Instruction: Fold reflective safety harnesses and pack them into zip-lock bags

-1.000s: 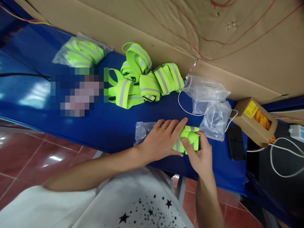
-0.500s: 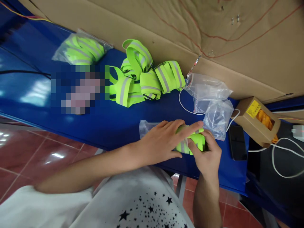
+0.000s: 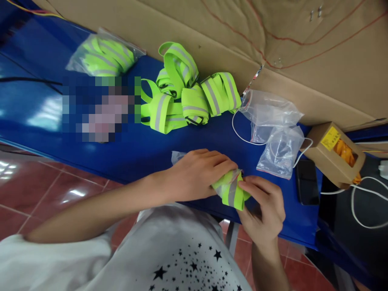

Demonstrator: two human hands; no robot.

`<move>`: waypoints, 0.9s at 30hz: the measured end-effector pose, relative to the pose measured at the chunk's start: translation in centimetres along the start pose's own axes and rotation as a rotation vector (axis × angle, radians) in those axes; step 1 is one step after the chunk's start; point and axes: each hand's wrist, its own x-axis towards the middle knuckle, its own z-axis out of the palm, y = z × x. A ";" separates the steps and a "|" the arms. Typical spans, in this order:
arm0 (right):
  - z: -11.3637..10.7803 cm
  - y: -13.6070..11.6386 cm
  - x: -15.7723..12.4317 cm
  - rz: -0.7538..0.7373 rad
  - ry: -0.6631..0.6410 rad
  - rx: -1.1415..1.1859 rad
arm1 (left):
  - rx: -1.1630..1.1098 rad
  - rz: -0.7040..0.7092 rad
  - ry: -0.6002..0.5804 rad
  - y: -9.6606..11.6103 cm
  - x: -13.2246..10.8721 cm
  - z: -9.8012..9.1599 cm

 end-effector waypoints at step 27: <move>0.2 0.1 2.2 0.125 -0.557 0.410 | -0.423 -0.360 -0.020 3.4 -0.5 -0.4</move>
